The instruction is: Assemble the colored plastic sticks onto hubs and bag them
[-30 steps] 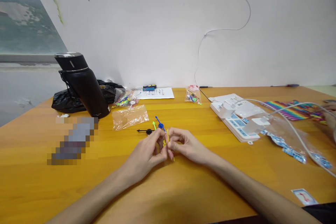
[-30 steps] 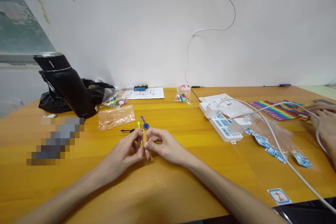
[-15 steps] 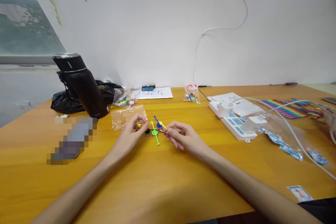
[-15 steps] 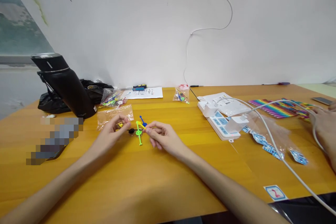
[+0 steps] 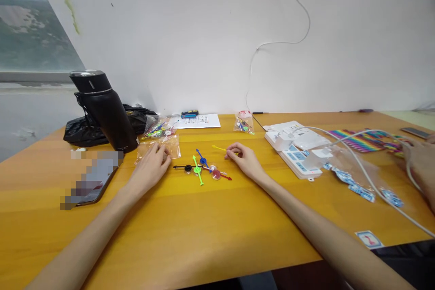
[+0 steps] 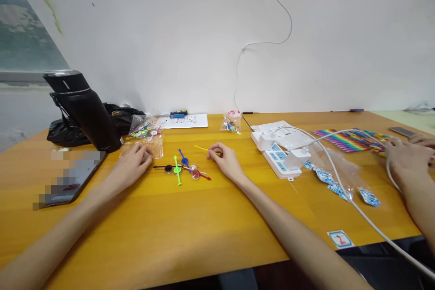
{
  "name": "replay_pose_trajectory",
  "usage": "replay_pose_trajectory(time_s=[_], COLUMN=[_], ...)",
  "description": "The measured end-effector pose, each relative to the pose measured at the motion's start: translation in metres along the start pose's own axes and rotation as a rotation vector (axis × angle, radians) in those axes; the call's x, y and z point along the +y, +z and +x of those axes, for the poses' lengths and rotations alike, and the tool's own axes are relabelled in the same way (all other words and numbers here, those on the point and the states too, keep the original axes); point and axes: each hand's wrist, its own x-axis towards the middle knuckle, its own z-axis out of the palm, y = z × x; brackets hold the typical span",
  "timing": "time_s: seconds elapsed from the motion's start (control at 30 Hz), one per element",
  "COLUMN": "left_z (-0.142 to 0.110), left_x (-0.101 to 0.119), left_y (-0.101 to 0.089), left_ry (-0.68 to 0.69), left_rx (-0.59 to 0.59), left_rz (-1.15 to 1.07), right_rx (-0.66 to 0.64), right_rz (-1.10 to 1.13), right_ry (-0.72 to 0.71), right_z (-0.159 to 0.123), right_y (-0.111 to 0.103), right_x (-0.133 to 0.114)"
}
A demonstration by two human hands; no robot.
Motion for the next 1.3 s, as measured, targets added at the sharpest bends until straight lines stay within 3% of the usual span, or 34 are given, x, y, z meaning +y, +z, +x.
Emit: replay_pose_trajectory(time_s=[0.17, 0.43, 0.63, 0.77, 0.9, 1.1, 1.3], left_z=[-0.001, -0.015, -0.019, -0.021, -0.024, -0.032, -0.035], left_x=[0.017, 0.049, 0.053, 0.057, 0.063, 0.074, 0.074], left_y=[-0.006, -0.004, 0.000, 0.000, -0.002, -0.003, 0.005], left_ry=[0.075, 0.369, 0.391, 0.287, 0.273, 0.425, 0.335], left_rx=[0.047, 0.028, -0.015, -0.052, -0.068, -0.070, -0.022], left_rz=[-0.081, -0.330, -0.427, -0.539, -0.614, -0.618, -0.694], right_rx=[0.082, 0.071, 0.054, 0.122, 0.163, -0.136, -0.276], right_rz=[-0.196, -0.309, -0.301, -0.205, -0.097, 0.046, 0.075], right_ry=[-0.020, -0.052, -0.071, -0.081, -0.110, -0.167, -0.217], right_z=[0.020, 0.069, 0.079, 0.068, 0.031, -0.026, -0.031], right_y=[-0.002, 0.020, 0.025, 0.025, 0.030, 0.042, 0.046], right_x=[0.019, 0.034, 0.033, 0.023, -0.001, -0.041, -0.050])
